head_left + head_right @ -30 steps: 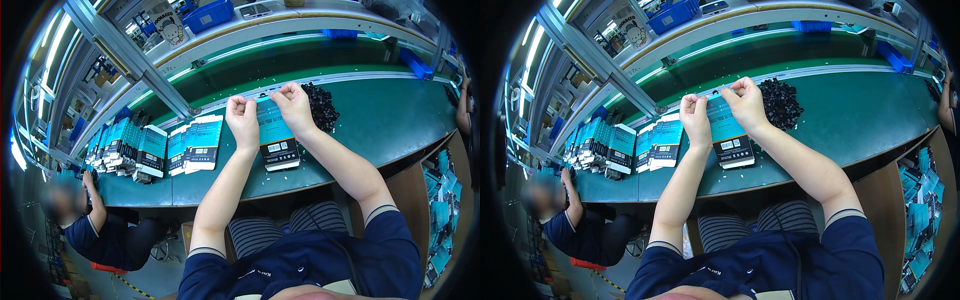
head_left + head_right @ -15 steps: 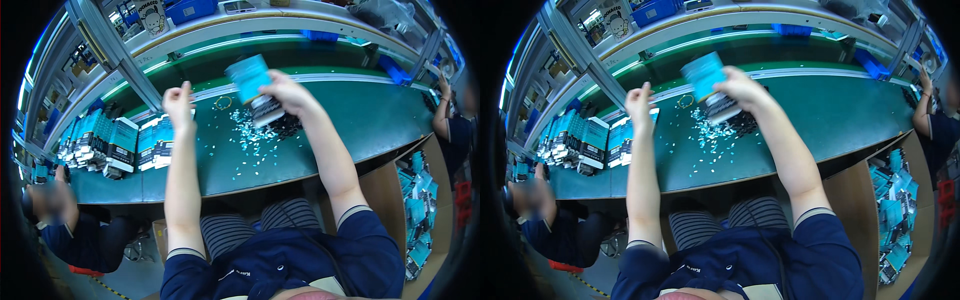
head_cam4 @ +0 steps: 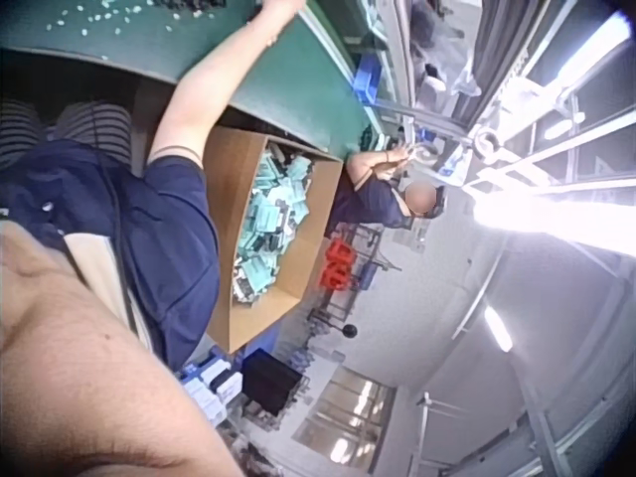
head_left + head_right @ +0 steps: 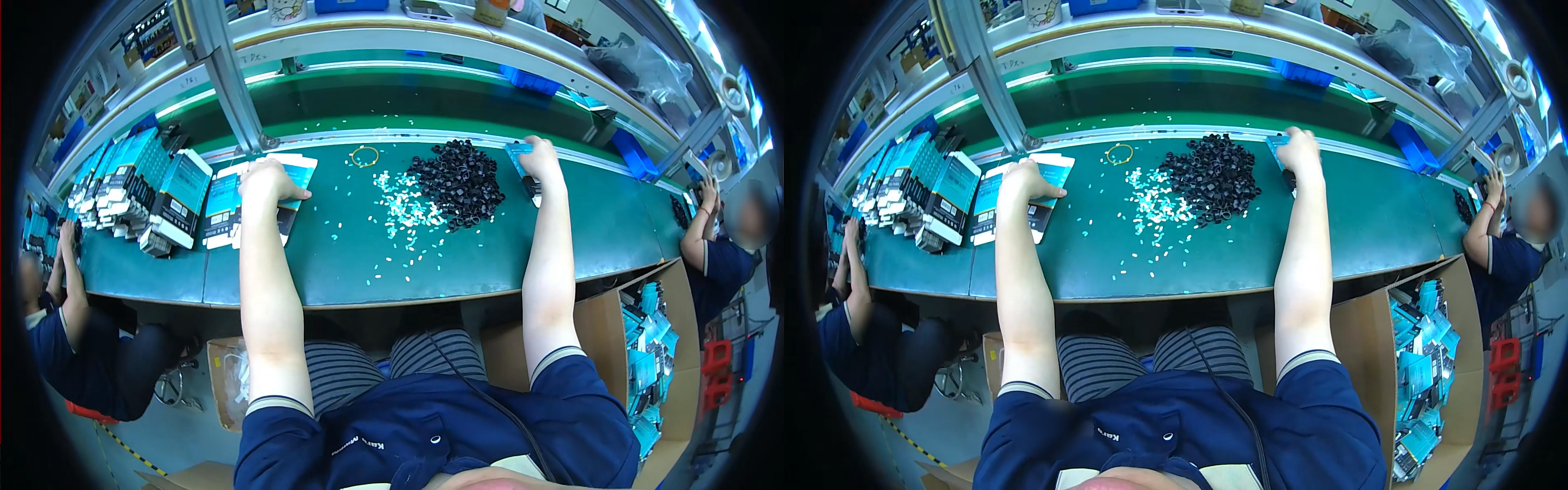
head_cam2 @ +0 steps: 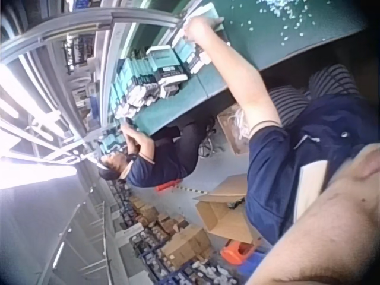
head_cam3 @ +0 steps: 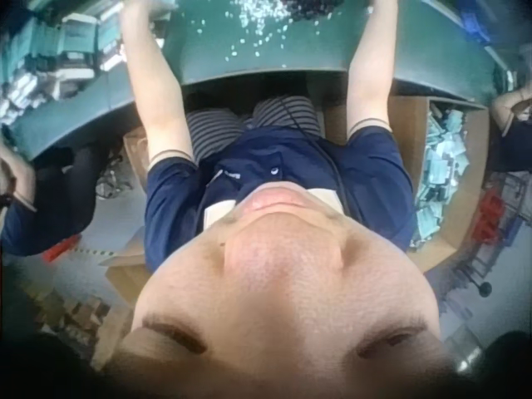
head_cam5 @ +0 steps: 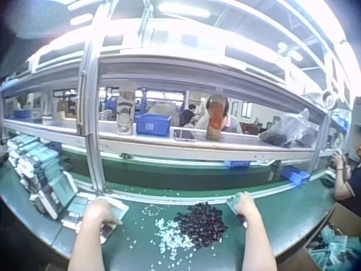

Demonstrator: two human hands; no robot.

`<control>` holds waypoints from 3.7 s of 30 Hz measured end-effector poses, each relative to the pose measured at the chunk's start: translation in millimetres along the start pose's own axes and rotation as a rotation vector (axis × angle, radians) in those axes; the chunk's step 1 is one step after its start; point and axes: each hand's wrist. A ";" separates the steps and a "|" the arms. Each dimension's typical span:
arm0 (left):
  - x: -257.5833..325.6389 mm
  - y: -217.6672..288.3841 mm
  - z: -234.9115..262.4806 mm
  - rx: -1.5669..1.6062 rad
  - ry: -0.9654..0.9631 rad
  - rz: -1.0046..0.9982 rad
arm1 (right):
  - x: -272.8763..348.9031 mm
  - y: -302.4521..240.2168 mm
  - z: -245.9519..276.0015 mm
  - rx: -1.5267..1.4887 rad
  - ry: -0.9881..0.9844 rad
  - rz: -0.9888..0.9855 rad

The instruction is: Assembling electronic cable components and packaging them into boxes at a factory workbench.

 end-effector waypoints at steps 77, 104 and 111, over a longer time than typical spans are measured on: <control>71.9 108.7 -8.8 1.568 -0.255 -0.856 | 121.8 -110.7 43.2 -1.592 -0.833 0.428; 45.7 117.4 -34.7 1.248 0.175 -1.078 | 132.9 -109.5 23.3 -1.412 -1.137 0.330; 28.2 107.1 -38.4 1.072 0.298 -1.021 | 124.9 -108.5 20.0 -1.559 -1.229 0.265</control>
Point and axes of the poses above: each hand's wrist, its own x-axis away from the middle knuckle, its own z-axis out of the back of the hand, y = z × x, and after that the axes turned 10 degrees about -z, right-handed
